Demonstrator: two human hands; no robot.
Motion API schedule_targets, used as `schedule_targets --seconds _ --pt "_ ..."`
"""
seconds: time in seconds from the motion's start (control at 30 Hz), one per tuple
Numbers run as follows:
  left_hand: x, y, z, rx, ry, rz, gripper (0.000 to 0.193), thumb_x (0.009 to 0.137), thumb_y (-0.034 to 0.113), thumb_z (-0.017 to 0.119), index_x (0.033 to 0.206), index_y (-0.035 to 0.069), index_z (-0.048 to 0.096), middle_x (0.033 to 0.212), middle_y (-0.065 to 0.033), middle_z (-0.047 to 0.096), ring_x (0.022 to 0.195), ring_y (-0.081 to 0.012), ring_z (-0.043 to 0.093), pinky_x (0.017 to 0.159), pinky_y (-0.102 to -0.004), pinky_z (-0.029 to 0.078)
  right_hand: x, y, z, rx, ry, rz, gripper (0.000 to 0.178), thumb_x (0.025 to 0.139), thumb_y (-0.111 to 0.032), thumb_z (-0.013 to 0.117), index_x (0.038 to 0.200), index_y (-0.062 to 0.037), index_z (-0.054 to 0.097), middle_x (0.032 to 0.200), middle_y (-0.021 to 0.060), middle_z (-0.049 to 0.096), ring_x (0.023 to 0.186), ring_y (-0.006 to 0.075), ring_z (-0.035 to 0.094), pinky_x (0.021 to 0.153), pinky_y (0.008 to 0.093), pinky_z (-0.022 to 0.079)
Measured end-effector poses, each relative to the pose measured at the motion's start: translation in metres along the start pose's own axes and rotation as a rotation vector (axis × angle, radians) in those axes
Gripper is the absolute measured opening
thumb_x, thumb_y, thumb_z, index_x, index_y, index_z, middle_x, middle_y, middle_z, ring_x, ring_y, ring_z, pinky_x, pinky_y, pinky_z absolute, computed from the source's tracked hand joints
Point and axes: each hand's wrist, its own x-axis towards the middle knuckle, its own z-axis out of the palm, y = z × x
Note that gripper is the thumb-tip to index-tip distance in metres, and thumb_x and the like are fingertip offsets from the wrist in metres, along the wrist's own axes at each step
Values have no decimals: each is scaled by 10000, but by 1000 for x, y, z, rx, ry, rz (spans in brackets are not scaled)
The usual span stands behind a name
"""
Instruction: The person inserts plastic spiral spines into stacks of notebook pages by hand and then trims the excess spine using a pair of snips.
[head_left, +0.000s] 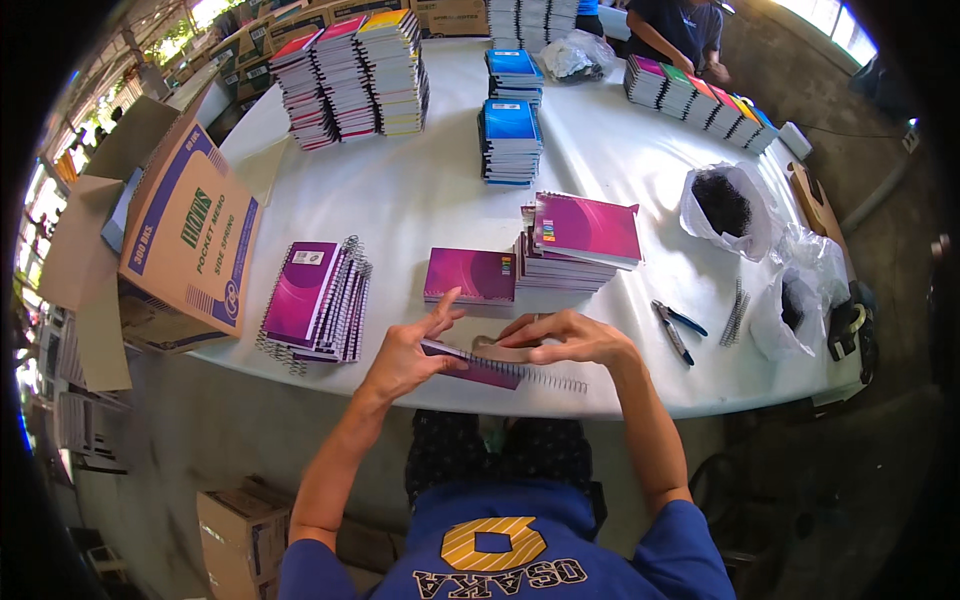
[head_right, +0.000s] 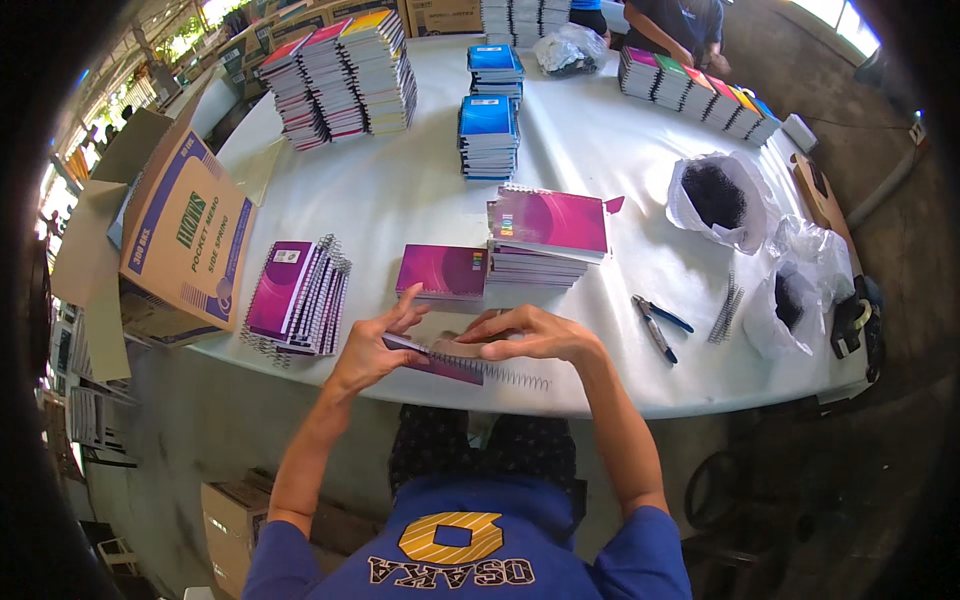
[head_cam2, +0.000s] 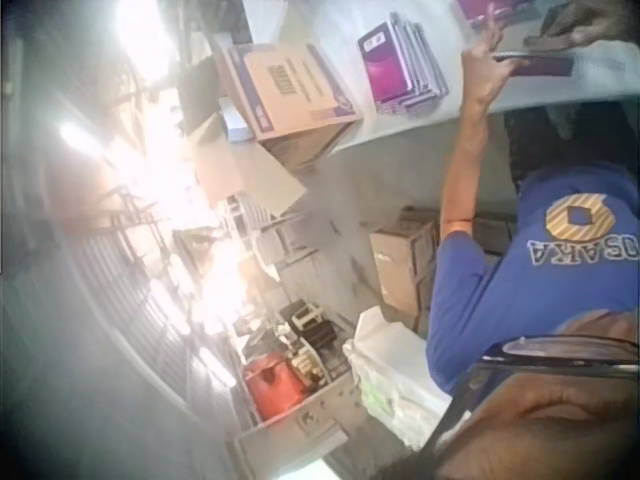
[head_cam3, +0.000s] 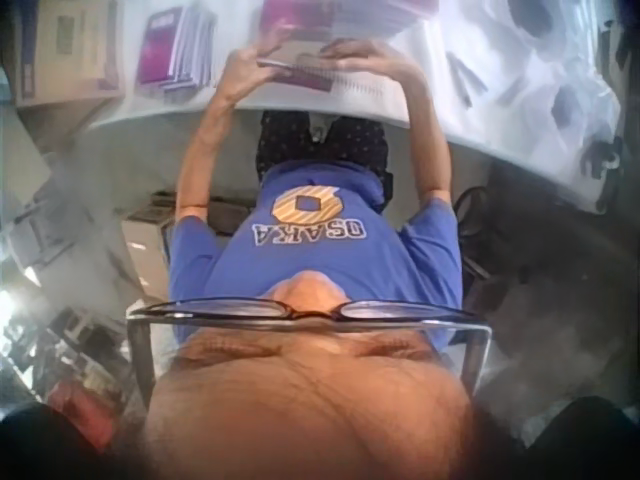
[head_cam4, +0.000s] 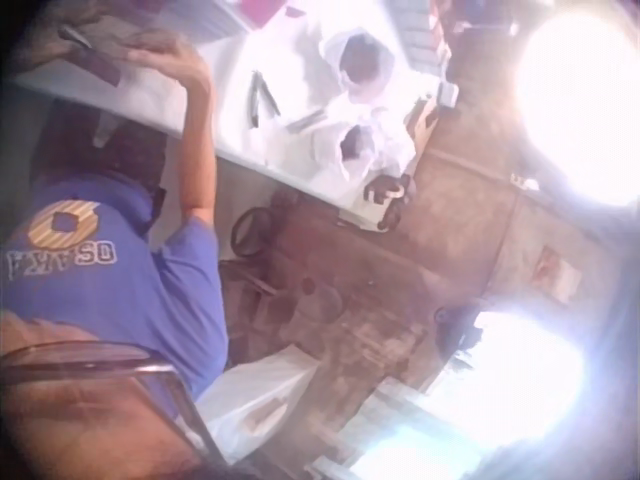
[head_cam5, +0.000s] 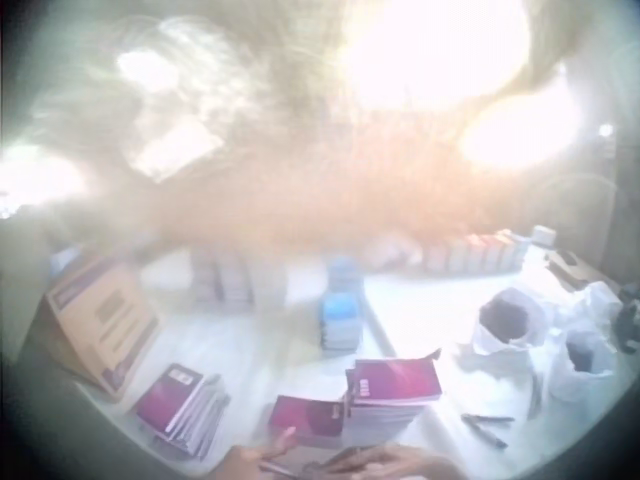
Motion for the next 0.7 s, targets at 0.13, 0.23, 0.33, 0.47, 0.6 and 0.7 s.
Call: schedule_targets --seconds 0.13,0.23,0.33,0.47,0.6,0.7 --pt "-7 -1 10 -161 74 -81 1000 679 78 854 1520 229 335 1282 -147 637 1145 -226 644 951 -354 528 1 8 1 453 -51 -248 623 837 -517 691 1214 -21 679 1277 174 619 1182 294 565 1016 407 410" --pt "-11 -7 18 -200 103 -58 978 694 54 838 1518 225 340 1273 -141 645 1144 -215 643 968 -360 522 5 -3 2 144 -38 -85 622 831 -519 696 1209 -25 683 1274 168 621 1162 279 572 1006 400 416" --pt "-15 -11 21 -211 139 9 962 703 28 822 1517 224 348 1267 -130 652 1137 -207 645 964 -371 525 6 -2 3 164 -19 -63 602 843 -520 684 1216 -47 686 1257 168 628 1151 279 576 996 393 423" --pt "-12 -9 26 -181 168 57 945 706 44 822 1512 207 357 1270 -128 651 1130 -206 648 947 -365 536 9 5 4 -62 -16 -3 619 836 -519 686 1216 -31 680 1266 184 619 1161 284 571 1004 399 423" --pt "-16 -19 29 -208 156 28 950 713 21 810 1518 201 339 1283 -124 643 1135 -210 646 941 -356 541 10 9 7 393 -81 -266 542 867 -452 691 1210 -32 682 1264 163 628 1162 270 579 1007 390 427" --pt "-17 -12 25 -110 172 47 943 717 29 814 1519 131 328 1302 -131 629 1104 -157 639 947 -320 538 16 -8 9 4 -20 -7 478 887 -383 696 1207 -29 681 1247 153 641 1152 261 588 998 379 434"
